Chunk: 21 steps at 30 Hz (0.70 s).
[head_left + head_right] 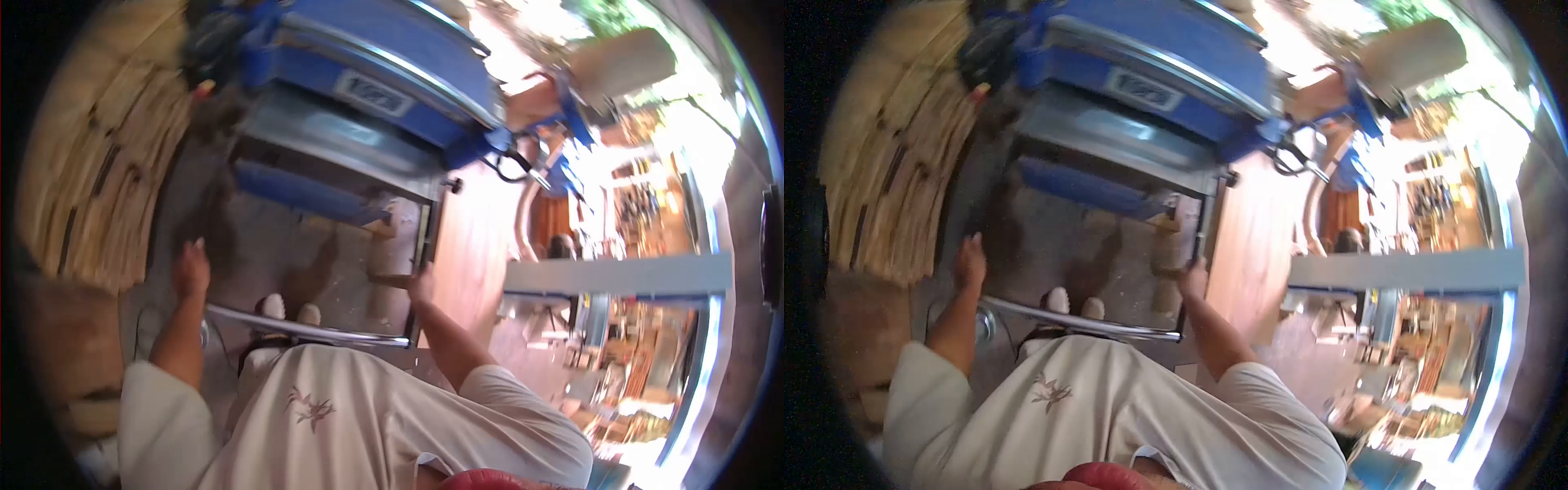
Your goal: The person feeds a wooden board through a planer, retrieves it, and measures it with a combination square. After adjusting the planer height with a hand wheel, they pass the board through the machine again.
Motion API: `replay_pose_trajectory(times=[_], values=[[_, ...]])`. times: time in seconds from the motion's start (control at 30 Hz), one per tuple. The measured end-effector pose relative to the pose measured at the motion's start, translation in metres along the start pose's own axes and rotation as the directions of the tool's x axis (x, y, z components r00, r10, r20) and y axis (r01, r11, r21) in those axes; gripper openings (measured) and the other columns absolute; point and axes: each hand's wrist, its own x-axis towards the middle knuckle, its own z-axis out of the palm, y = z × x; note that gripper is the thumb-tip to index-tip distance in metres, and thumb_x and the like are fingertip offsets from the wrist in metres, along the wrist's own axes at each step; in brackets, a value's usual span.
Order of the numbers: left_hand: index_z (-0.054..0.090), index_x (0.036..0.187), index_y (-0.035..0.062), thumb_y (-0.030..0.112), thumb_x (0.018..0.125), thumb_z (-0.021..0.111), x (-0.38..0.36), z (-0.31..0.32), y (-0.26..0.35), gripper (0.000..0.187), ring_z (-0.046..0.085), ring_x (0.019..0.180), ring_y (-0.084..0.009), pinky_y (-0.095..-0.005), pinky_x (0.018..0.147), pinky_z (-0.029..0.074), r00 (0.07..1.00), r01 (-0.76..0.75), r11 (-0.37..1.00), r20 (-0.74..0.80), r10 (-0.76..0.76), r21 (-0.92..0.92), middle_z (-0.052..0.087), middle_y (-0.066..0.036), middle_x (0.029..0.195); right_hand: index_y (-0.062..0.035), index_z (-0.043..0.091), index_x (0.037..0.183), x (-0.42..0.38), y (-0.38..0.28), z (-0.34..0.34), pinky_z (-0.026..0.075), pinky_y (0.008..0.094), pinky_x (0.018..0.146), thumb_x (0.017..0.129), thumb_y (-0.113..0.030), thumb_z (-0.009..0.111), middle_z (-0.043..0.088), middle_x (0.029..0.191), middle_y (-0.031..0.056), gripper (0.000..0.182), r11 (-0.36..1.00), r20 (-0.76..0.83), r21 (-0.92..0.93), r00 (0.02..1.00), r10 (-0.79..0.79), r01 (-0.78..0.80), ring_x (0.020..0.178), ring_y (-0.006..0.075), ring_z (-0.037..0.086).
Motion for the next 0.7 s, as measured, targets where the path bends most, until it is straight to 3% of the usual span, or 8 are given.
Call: replay_pose_trajectory(times=[0.07,0.1,0.13,0.23,0.3,0.57,0.63,0.7], values=[[0.058,0.114,0.0056,0.044,0.101,0.033,-0.001,0.000,-0.002,0.048,0.061,0.099,-0.0449,-0.0533,0.086,0.046,1.000,-0.003,0.998,0.009,0.004,-0.064,0.066,-0.024,0.100,-0.0038,0.050,0.112,0.047,0.082,0.055,0.047,0.0541,0.082,0.093,-0.023,0.048,0.060,0.110,0.0276,0.027,0.997,0.073,0.074,0.997,-0.012,0.007,0.095,0.0453,0.060],[0.058,0.114,0.0061,0.045,0.100,0.034,0.008,0.012,-0.012,0.048,0.061,0.101,-0.0438,-0.0526,0.088,0.046,0.998,0.011,0.999,0.064,-0.009,-0.037,0.065,-0.025,0.104,-0.0044,0.050,0.120,0.036,0.073,0.045,0.048,0.0513,0.084,0.092,-0.026,0.049,0.059,0.115,0.0239,0.035,0.966,-0.047,-0.195,0.982,-0.181,0.169,0.097,0.0420,0.060],[0.059,0.113,0.0070,0.047,0.099,0.036,0.004,0.010,-0.013,0.048,0.061,0.103,-0.0436,-0.0534,0.089,0.046,0.999,-0.010,0.996,0.052,0.015,-0.091,0.064,-0.026,0.107,-0.0068,0.047,0.130,0.085,0.173,0.124,0.048,0.0473,0.086,0.094,-0.030,0.048,0.059,0.119,0.0186,0.043,0.937,-0.106,-0.308,0.973,-0.204,0.163,0.102,0.0365,0.061],[0.053,0.118,0.0087,0.047,0.100,0.034,0.001,-0.014,0.005,0.047,0.061,0.100,-0.0445,-0.0547,0.085,0.048,0.988,0.063,0.998,0.139,-0.066,0.020,0.065,-0.025,0.105,-0.0075,0.056,0.120,0.065,0.092,0.067,0.051,0.0445,0.078,0.096,-0.027,0.047,0.067,0.104,0.0169,0.032,0.991,0.055,-0.121,0.997,-0.056,0.062,0.096,0.0329,0.065],[0.054,0.112,0.0070,0.046,0.100,0.033,0.000,-0.012,0.004,0.046,0.062,0.096,-0.0437,-0.0532,0.082,0.049,0.997,0.012,0.999,0.074,-0.015,0.039,0.066,-0.024,0.101,-0.0048,0.054,0.113,0.020,0.023,0.019,0.052,0.0487,0.075,0.095,-0.024,0.050,0.067,0.099,0.0234,0.026,0.992,-0.079,-0.019,0.989,-0.127,0.126,0.090,0.0406,0.065],[0.056,0.110,0.0034,0.045,0.100,0.036,0.003,0.006,-0.007,0.048,0.062,0.096,-0.0447,-0.0538,0.082,0.048,0.987,-0.147,0.989,-0.068,0.148,0.017,0.065,-0.025,0.100,-0.0041,0.047,0.110,0.000,-0.009,-0.006,0.049,0.0541,0.076,0.094,-0.025,0.053,0.066,0.090,0.0271,0.027,0.999,-0.056,0.022,0.998,0.039,-0.038,0.089,0.0464,0.063],[0.056,0.111,0.0032,0.044,0.100,0.038,0.000,0.007,-0.003,0.047,0.060,0.098,-0.0468,-0.0561,0.084,0.046,0.994,-0.067,0.998,-0.090,0.067,0.001,0.065,-0.027,0.101,-0.0061,0.045,0.110,-0.001,-0.011,-0.010,0.047,0.0556,0.075,0.093,-0.024,0.052,0.065,0.087,0.0275,0.026,0.900,0.112,0.405,0.985,0.129,-0.164,0.089,0.0477,0.062],[0.057,0.112,0.0047,0.044,0.100,0.038,-0.011,-0.008,0.009,0.045,0.059,0.099,-0.0481,-0.0577,0.085,0.044,0.996,-0.058,0.998,-0.072,0.059,0.024,0.064,-0.027,0.103,-0.0050,0.046,0.112,0.000,-0.015,-0.015,0.046,0.0553,0.079,0.093,-0.023,0.052,0.064,0.091,0.0287,0.027,0.925,0.095,0.355,0.990,0.109,-0.136,0.092,0.0486,0.060]])
